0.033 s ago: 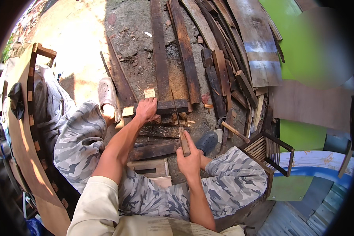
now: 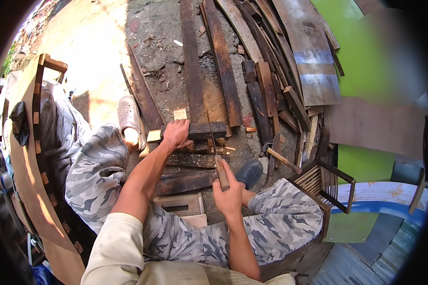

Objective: The person sits on the ground and uses a knife to carve and shape a small block of wood. They repeatedly pare the edges and occasionally inspect the piece before continuing to carve.

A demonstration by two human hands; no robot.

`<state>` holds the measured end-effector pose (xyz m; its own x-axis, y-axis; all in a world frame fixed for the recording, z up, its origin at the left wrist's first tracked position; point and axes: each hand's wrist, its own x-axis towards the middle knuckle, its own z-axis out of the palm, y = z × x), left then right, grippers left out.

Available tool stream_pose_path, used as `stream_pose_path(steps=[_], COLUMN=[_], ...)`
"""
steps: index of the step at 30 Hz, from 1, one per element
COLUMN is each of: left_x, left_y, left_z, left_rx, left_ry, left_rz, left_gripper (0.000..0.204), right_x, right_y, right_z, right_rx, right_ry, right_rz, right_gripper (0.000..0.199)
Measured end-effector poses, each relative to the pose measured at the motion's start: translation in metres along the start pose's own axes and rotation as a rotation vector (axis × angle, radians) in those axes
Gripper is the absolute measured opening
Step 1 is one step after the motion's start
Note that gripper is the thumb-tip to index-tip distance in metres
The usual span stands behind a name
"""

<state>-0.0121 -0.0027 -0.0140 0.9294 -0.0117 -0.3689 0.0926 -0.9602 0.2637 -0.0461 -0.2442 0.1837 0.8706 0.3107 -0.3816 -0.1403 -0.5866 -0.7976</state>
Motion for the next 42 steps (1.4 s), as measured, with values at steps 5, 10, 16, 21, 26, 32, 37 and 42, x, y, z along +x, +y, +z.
stream_pose_path(steps=[5,10,16,21,26,32,37,42], left_x=[-0.002,0.009,0.018,0.010,0.014,-0.009,-0.007,0.006], left_y=[0.012,0.009,0.010,0.010,0.014,0.018,0.014,0.017], left_z=[-0.017,-0.014,-0.040,-0.015,-0.024,-0.014,-0.004,-0.013], left_rx=[-0.071,-0.112,-0.137,-0.099,-0.131,-0.066,-0.090,-0.084], left_ry=[-0.062,-0.003,-0.179,0.031,-0.050,-0.055,0.047,0.083], left_rz=[-0.051,-0.144,-0.149,-0.135,-0.163,-0.017,-0.028,-0.151], left_gripper=[0.100,0.099,0.095,0.095,0.098,0.101,0.098,0.097], right_x=[0.002,0.014,-0.038,-0.032,0.030,-0.017,-0.018,0.014], right_y=[-0.006,-0.023,-0.067,-0.054,-0.008,0.002,0.003,0.005], right_z=[-0.005,-0.005,-0.029,-0.022,0.005,0.005,0.016,0.008], right_rx=[0.078,0.054,0.087,0.073,0.019,0.081,0.120,0.144], right_ry=[-0.039,-0.070,-0.041,0.009,0.000,-0.006,0.046,-0.013], right_rz=[0.034,0.077,0.190,0.122,0.096,0.121,0.107,0.085], right_gripper=[0.063,0.062,0.059,0.058,0.059,0.063,0.061,0.065])
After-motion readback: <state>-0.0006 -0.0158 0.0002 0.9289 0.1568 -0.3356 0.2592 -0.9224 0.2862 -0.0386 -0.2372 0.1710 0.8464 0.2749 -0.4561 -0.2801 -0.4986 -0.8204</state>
